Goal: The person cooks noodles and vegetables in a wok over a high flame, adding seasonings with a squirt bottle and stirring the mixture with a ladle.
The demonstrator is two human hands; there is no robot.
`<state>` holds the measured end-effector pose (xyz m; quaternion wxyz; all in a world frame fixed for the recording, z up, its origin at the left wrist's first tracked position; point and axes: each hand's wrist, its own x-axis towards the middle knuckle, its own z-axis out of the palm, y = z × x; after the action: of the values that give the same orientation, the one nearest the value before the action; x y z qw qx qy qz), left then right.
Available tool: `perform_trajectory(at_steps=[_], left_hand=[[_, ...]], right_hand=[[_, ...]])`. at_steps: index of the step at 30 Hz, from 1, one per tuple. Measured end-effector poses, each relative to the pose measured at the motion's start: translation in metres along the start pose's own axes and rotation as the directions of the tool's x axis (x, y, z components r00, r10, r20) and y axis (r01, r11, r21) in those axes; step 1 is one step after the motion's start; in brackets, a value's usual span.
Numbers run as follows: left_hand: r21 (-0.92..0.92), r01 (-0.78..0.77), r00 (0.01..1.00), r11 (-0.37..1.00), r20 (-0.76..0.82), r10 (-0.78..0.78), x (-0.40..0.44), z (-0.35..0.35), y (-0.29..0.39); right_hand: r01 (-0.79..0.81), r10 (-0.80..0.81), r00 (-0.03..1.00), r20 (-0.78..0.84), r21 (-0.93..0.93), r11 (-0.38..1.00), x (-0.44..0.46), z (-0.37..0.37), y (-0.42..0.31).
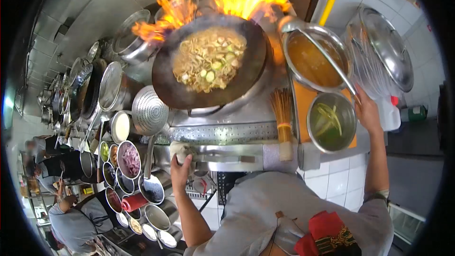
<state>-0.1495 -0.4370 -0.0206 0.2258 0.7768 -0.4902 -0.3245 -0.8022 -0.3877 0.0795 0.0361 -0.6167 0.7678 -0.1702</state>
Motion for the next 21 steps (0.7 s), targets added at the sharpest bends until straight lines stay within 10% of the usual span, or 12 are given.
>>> perform_trajectory(at_steps=[5, 9, 12, 18, 21], left_hand=[[-0.069, -0.036, 0.999, 0.997, -0.003, 0.036, 0.015, 0.016, -0.022], [-0.265, -0.057, 0.975, 0.962, -0.223, -0.003, -0.019, 0.044, -0.038], [-0.448, 0.1, 0.958, 0.889, -0.198, -0.207, -0.058, 0.077, -0.049], [-0.029, -0.468, 0.883, 0.883, 0.015, 0.469, -0.12, 0.13, 0.029], [-0.199, -0.46, 0.778, 0.865, 0.38, 0.501, -0.129, 0.136, 0.057]], right_hand=[[0.116, -0.112, 0.968, -0.225, 0.006, 0.993, -0.014, -0.017, -0.088], [-0.12, -0.062, 0.936, 0.346, 0.481, 0.868, -0.065, 0.014, -0.167], [-0.04, -0.147, 0.904, 0.402, 0.421, 0.906, -0.09, 0.05, -0.195], [-0.052, -0.152, 0.892, 0.426, 0.429, 0.902, -0.118, 0.075, -0.227], [0.016, -0.226, 0.879, 0.42, 0.446, 0.895, -0.129, 0.074, -0.243]])
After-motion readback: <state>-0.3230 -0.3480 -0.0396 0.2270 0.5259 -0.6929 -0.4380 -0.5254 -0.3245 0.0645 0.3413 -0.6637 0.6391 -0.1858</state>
